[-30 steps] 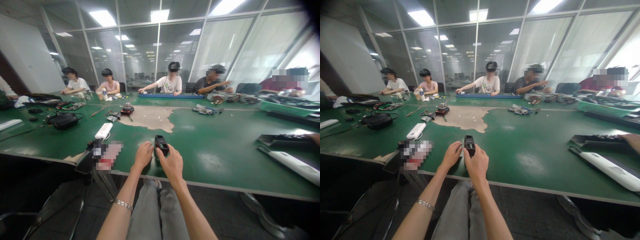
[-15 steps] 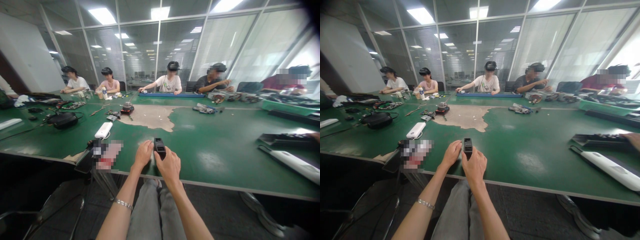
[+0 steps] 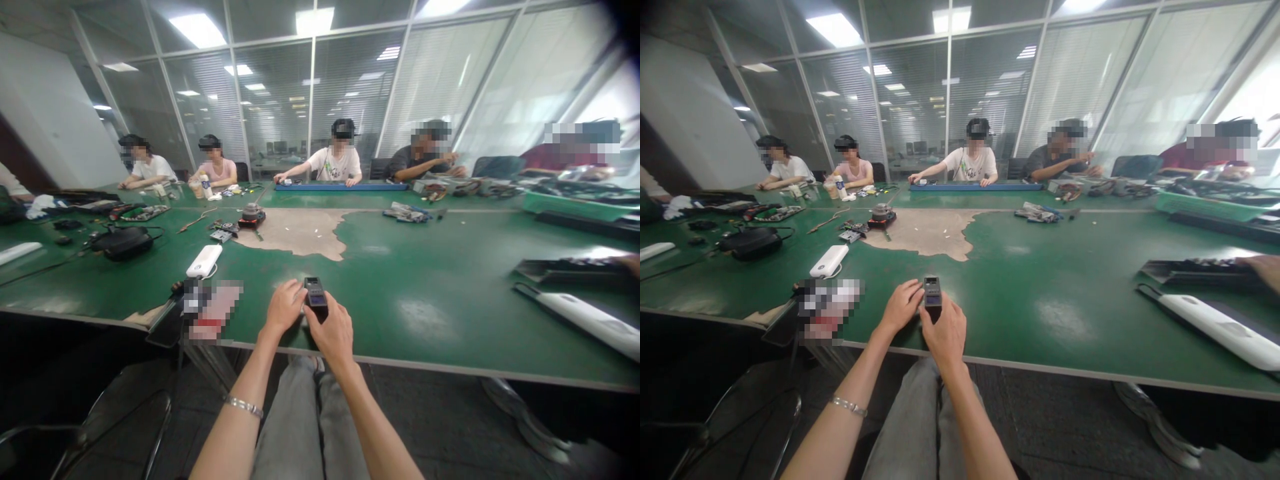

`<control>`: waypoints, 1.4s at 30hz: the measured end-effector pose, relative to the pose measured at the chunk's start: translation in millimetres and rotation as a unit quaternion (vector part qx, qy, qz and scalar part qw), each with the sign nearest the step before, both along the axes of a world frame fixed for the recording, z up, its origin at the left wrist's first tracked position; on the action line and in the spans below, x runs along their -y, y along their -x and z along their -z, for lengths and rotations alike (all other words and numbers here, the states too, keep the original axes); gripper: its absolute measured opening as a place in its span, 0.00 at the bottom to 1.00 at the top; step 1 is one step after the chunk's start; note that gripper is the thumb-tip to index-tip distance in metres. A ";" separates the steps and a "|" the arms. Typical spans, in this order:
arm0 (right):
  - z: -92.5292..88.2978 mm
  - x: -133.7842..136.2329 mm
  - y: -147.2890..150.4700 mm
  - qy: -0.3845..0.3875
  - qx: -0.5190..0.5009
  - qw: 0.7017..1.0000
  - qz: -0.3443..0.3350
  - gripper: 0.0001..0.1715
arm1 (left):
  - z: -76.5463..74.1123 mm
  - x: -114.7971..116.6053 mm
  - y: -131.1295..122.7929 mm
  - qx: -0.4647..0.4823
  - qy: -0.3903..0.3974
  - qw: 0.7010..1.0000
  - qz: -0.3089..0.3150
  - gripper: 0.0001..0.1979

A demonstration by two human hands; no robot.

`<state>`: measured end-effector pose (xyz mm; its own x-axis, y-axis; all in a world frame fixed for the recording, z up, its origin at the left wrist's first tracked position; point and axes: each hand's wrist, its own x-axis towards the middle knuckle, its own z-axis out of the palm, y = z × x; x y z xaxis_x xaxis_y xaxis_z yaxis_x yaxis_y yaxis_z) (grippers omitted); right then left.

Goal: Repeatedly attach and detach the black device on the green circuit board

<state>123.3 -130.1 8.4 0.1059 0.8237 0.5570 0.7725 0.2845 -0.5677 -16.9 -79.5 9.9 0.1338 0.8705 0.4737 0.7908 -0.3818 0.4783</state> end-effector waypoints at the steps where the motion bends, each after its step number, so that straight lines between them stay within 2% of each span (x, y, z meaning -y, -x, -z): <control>1: -0.3 0.8 -0.4 0.001 0.001 1.000 -0.003 0.29 | -0.3 0.3 -0.1 -0.003 0.001 1.000 0.000 0.22; 4: 0.2 1.5 -0.8 0.005 0.002 1.000 -0.007 0.29 | -0.9 1.2 -0.1 -0.008 0.003 1.000 0.000 0.22; 11: 5.4 -0.4 -0.2 -0.001 -0.007 1.000 0.020 0.40 | -0.5 0.6 -0.4 0.005 0.000 1.000 -0.001 0.22; 21: -4.1 5.4 -0.8 0.009 -0.003 1.000 -0.009 0.28 | -1.8 1.9 -1.2 0.011 0.002 1.000 -0.004 0.22; 34: -1.4 4.3 -1.1 0.017 -0.013 1.000 -0.006 0.29 | -1.6 1.4 -0.3 0.013 0.007 1.000 -0.002 0.23; 42: -5.6 5.8 -0.8 0.008 -0.007 1.000 -0.019 0.26 | -2.7 2.8 -0.8 0.012 0.011 1.000 -0.003 0.23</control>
<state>124.1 -136.0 14.0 0.0816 0.8364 0.5420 0.7528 0.3047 -0.5835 -16.1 -82.3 12.6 0.1183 0.8813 0.4575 0.7813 -0.3670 0.5048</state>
